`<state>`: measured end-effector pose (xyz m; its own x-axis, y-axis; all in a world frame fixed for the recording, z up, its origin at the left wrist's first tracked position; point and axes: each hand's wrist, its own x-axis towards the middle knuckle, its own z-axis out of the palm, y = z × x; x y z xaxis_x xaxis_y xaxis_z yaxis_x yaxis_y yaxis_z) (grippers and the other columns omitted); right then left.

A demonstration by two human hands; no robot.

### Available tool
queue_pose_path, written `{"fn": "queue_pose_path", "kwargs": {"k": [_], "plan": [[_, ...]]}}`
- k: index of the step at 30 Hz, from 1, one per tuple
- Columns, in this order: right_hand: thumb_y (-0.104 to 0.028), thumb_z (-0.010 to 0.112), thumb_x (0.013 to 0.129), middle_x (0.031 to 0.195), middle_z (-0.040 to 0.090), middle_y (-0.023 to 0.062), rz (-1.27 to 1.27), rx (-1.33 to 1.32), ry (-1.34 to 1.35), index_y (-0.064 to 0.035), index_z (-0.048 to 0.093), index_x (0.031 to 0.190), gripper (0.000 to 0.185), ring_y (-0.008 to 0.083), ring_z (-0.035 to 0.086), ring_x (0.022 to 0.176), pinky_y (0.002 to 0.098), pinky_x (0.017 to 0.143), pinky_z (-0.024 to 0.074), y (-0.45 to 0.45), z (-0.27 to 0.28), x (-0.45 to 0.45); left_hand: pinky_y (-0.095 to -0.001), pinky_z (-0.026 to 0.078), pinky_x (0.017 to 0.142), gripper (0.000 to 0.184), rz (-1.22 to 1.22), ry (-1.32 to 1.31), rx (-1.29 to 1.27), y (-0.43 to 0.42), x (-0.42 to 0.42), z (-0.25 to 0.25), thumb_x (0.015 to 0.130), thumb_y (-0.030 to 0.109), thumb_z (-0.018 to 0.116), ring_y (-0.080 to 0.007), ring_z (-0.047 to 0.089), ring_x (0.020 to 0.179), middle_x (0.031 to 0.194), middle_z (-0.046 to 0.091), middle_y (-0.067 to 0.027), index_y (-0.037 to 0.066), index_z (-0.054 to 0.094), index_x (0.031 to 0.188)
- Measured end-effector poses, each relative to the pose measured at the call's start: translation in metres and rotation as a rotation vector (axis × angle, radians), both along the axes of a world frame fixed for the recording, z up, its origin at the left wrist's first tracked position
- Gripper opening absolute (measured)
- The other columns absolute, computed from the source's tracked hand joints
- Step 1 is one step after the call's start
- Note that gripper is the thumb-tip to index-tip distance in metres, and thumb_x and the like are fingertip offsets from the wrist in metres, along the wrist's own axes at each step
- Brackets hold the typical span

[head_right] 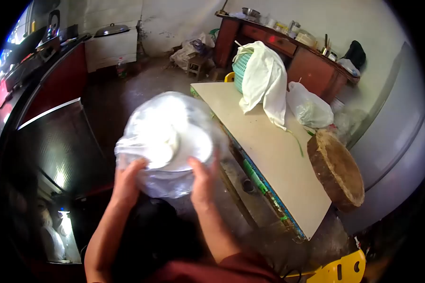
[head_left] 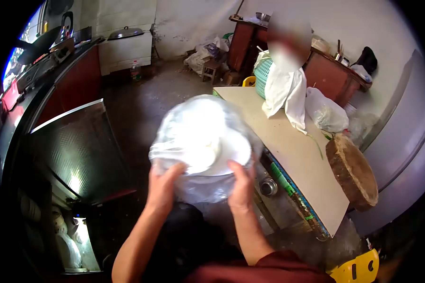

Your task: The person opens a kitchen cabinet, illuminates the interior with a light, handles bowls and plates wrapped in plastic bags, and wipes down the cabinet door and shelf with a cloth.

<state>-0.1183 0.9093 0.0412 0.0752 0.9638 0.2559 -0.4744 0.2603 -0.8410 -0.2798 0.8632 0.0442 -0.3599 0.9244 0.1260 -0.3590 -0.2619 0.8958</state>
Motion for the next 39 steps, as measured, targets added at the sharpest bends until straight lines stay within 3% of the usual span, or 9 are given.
{"fn": "queue_pose_path", "kwargs": {"k": [9,18,24,27,30,31,32,36,39], "plan": [[-0.007,0.056,0.08,0.128,0.05,0.012,-0.465,0.053,0.022,-0.0019,0.04,0.134,0.057,0.0237,0.047,0.116,0.0346,0.1,0.0355,0.014,0.012,0.121,-0.0303,0.048,0.083,0.055,-0.47,-0.08,-0.086,0.104,0.138,-0.002,0.076,0.013,0.065,-0.02,0.059,0.096,0.112,0.059,-0.0119,0.001,0.046,0.126],[-0.019,0.064,0.085,0.126,0.052,0.0107,-0.538,-0.023,-0.022,0.0012,0.048,0.127,0.05,0.0249,0.049,0.116,0.0389,0.096,0.0416,0.031,-0.002,0.166,-0.0332,0.052,0.07,0.054,-0.379,0.094,-0.164,0.144,0.192,-0.003,0.074,0.024,0.067,-0.0238,0.063,0.082,0.098,0.063,-0.0176,-0.006,0.05,0.115],[-0.019,0.065,0.083,0.145,0.033,0.016,-0.484,0.101,0.075,0.0017,0.026,0.143,0.074,0.029,0.035,0.131,0.0445,0.108,0.0288,0.044,-0.005,0.187,-0.0347,0.052,0.074,0.062,-0.499,-0.002,-0.02,0.134,0.199,0.001,0.081,0.037,0.068,-0.0235,0.063,0.091,0.107,0.063,-0.0159,-0.004,0.048,0.123],[-0.023,0.068,0.082,0.138,0.04,0.0192,-1.195,0.375,-0.488,0.0009,0.033,0.14,0.072,0.0295,0.038,0.128,0.0436,0.106,0.0316,0.013,0.018,0.146,-0.0346,0.052,0.068,0.055,-0.128,0.23,0.055,0.132,0.199,-0.049,0.087,0.039,0.062,-0.0215,0.062,0.08,0.101,0.062,-0.0141,-0.002,0.047,0.122],[-0.013,0.064,0.084,0.137,0.041,0.0228,-1.159,0.747,-0.377,0.0075,0.04,0.132,0.057,0.0336,0.042,0.125,0.0429,0.105,0.034,-0.009,0.026,0.063,-0.032,0.049,0.053,0.034,-0.283,0.068,-0.008,0.087,0.125,-0.051,0.096,0.035,0.049,-0.0169,0.059,0.059,0.085,0.061,-0.01,0.001,0.053,0.104],[-0.031,0.069,0.082,0.132,0.046,0.0224,-0.862,0.802,-0.268,-0.002,0.03,0.141,0.076,0.0309,0.05,0.118,0.0407,0.103,0.0354,-0.012,0.029,0.031,-0.0307,0.047,0.048,0.033,-0.393,0.034,-0.043,0.067,0.092,-0.049,0.098,0.033,0.044,-0.0151,0.057,0.052,0.079,0.059,-0.0086,0.002,0.055,0.094],[-0.02,0.063,0.085,0.131,0.046,0.0229,-0.782,0.895,-0.537,0.0045,0.037,0.134,0.061,0.0316,0.048,0.119,0.0408,0.102,0.0369,-0.004,0.014,0.025,-0.0279,0.044,0.042,0.036,-0.327,-0.026,-0.082,0.054,0.069,-0.058,0.1,0.031,0.038,-0.0126,0.051,0.046,0.069,0.055,-0.0054,0.003,0.053,0.083],[-0.009,0.05,0.092,0.091,0.06,0.0119,-0.042,0.38,-0.265,0.0056,0.054,0.112,0.025,0.018,0.056,0.087,0.0299,0.085,0.0445,-0.03,-0.012,-0.089,-0.0337,0.05,0.062,0.033,0.223,0.47,-0.095,-0.03,-0.043,-0.104,0.097,0.027,0.041,-0.0142,0.057,0.071,0.082,0.064,-0.0077,0.001,0.06,0.091],[-0.011,0.053,0.094,0.079,0.059,0.0042,0.337,0.226,-0.302,-0.0002,0.061,0.092,0.013,0.0109,0.055,0.069,0.0248,0.071,0.0445,-0.058,-0.043,-0.169,-0.0261,0.027,0.044,0.035,0.433,0.141,-0.211,-0.12,-0.124,-0.116,0.096,0.032,0.045,-0.0074,0.036,0.052,0.06,0.039,0.0035,0.016,0.047,0.066]]}}
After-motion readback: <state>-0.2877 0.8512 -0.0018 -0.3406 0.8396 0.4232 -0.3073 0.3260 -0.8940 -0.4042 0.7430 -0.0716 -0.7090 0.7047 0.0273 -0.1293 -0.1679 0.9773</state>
